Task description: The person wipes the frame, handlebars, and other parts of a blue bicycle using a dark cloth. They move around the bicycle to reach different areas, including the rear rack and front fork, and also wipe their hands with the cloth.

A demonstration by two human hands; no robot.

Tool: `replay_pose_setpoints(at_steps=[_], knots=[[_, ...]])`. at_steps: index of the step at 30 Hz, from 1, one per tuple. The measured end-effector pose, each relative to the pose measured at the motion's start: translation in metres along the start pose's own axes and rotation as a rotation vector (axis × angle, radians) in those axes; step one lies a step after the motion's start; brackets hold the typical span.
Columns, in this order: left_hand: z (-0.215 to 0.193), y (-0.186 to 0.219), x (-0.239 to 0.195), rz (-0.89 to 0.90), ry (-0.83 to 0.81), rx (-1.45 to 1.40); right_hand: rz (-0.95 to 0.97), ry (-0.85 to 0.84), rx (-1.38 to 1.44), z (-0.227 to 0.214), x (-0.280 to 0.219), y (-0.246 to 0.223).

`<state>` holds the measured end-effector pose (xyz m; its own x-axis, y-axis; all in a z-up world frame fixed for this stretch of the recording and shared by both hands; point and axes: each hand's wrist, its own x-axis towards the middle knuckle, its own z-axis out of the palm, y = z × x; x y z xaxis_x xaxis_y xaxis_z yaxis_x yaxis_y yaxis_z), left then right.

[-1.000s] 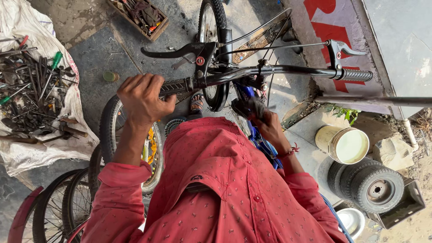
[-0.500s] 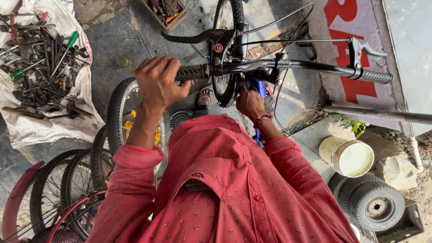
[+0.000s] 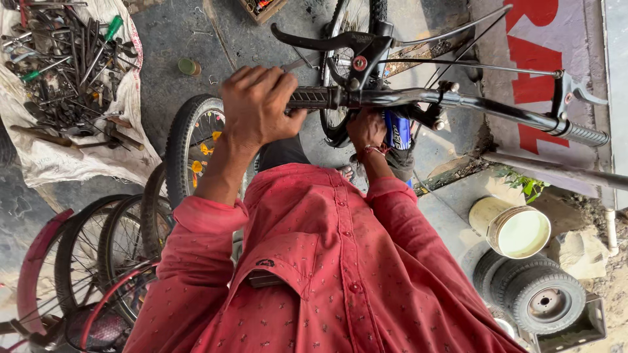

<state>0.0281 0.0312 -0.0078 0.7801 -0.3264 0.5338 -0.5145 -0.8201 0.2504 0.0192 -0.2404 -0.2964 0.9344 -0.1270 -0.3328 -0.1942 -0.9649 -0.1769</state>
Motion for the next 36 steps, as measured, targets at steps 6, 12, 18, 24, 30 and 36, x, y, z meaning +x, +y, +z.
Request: replay_pose_setpoints(at_steps=[6,12,18,24,30,36], knots=[[0.002,-0.026,0.029,0.131,-0.155,-0.167,0.073,-0.088,0.17,0.045,0.038,0.016],[-0.001,-0.057,0.064,0.204,-0.39,-0.529,0.292,0.319,0.517,0.011,-0.038,0.025],[0.004,-0.092,0.099,0.271,-0.645,-0.814,0.428,0.203,0.209,0.011,-0.017,-0.004],[0.023,-0.103,0.12,0.282,-0.606,-0.963,0.297,0.007,0.142,0.023,0.056,-0.028],[0.042,-0.104,0.139,0.285,-0.577,-1.026,0.416,0.505,1.233,0.019,-0.028,-0.035],[0.04,-0.102,0.147,0.324,-0.569,-0.995,0.655,0.536,2.058,-0.005,-0.017,-0.065]])
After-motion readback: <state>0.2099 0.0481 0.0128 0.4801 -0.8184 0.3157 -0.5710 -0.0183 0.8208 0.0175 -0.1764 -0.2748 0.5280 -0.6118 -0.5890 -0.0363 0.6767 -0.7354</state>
